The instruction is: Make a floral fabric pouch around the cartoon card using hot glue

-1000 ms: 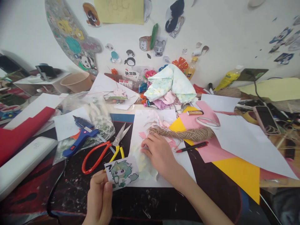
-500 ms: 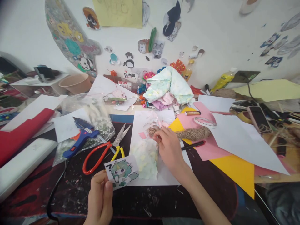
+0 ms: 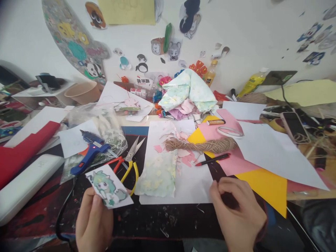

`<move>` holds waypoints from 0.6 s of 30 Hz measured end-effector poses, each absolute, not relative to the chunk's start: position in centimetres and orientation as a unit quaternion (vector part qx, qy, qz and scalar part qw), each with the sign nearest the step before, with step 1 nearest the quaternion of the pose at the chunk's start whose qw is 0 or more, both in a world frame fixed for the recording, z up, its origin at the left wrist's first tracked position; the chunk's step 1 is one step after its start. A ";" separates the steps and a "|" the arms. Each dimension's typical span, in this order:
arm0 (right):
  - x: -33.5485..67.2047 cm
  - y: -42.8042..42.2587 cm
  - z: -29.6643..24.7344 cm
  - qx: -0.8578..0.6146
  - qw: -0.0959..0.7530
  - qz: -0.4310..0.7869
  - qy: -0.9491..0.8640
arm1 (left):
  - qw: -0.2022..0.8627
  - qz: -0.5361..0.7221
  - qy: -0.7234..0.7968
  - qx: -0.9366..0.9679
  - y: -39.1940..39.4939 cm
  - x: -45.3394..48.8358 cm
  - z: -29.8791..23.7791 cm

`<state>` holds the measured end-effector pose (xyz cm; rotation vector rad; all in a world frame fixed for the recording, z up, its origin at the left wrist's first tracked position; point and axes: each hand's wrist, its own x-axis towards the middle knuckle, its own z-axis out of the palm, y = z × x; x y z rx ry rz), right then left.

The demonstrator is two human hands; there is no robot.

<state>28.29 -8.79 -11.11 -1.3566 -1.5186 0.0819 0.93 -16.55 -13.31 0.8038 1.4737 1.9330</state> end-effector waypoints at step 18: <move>24.2 -7.3 -12.8 -0.348 0.322 -0.027 -0.880 | 0.187 0.455 0.745 0.451 -13.3 4.9 -9.4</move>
